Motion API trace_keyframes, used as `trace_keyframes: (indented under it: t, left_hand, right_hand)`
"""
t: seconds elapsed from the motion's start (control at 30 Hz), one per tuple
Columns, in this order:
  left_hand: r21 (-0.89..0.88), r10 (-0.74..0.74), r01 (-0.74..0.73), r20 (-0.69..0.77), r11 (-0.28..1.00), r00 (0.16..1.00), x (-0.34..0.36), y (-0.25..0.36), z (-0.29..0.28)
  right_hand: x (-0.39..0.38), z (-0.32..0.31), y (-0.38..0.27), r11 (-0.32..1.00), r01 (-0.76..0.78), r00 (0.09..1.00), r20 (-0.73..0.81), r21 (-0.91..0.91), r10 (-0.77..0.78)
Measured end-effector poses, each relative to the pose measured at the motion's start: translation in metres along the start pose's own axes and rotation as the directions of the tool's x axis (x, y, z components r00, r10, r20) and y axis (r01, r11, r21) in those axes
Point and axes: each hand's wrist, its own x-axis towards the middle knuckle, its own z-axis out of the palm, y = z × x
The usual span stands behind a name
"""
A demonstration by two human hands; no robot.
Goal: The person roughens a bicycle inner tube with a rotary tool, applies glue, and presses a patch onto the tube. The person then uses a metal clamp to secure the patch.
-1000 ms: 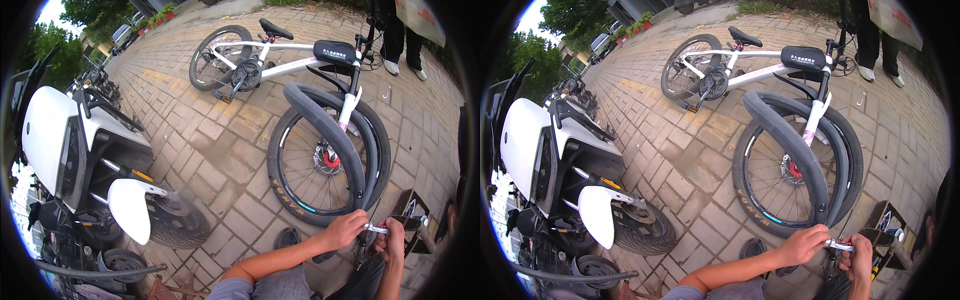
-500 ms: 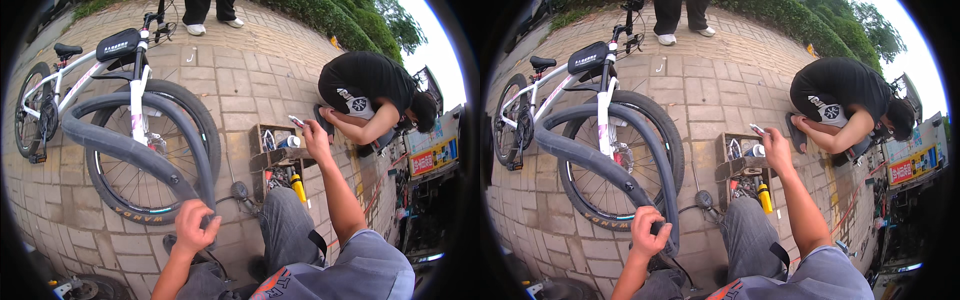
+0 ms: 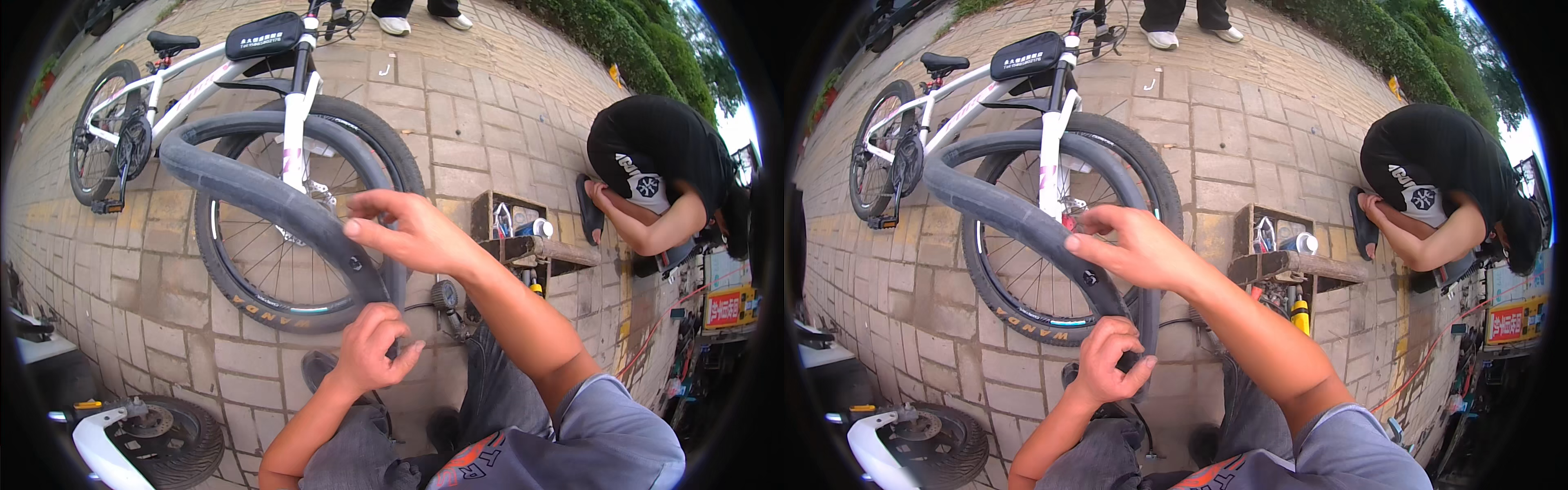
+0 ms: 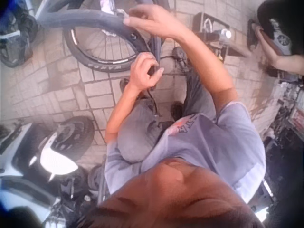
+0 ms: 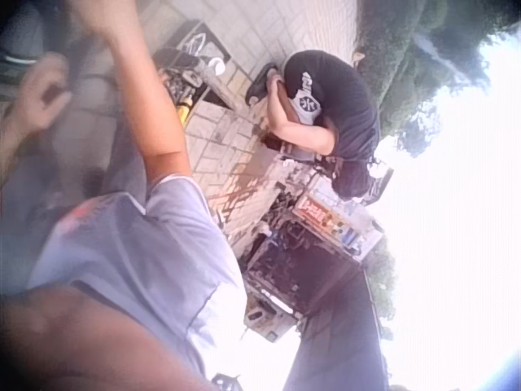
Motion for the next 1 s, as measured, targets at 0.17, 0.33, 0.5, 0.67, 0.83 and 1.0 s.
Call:
trace_keyframes:
  t: [0.17, 0.33, 0.5, 0.67, 0.83, 1.0]
  left_hand:
    - [-0.062, 0.002, -0.004, -0.026, 0.998, 1.0, -0.003, 0.003, -0.006]
    - [0.026, -0.077, 0.094, -0.387, 0.995, 0.919, -0.016, 0.003, -0.02]
    - [-0.492, -0.559, 0.45, -0.093, 0.745, 0.824, -0.013, -0.02, -0.024]
    - [-0.386, -0.574, 0.6, 0.194, 0.701, 0.796, -0.012, -0.031, -0.027]
    - [-0.556, -0.656, 0.622, 0.172, 0.551, 0.735, -0.013, -0.016, -0.035]
    - [-0.523, -0.647, 0.631, 0.183, 0.573, 0.74, -0.006, -0.01, -0.027]
  right_hand:
    - [0.061, 0.027, -0.016, 0.958, 0.075, 0.966, 0.26, -0.277, 0.0]
    - [0.066, 0.028, 0.016, 0.981, -0.188, 0.928, 0.337, 0.056, 0.158]
    - [0.055, 0.036, 0.05, 0.934, -0.317, 0.896, 0.375, 0.166, 0.238]
    - [0.047, 0.042, 0.05, 0.928, -0.365, 0.866, 0.396, 0.081, 0.306]
    - [0.012, 0.045, 0.032, 0.984, -0.157, 0.976, 0.163, 0.079, 0.142]
    - [-0.074, 0.028, 0.08, 0.732, -0.17, 0.983, 0.058, 0.659, 0.176]
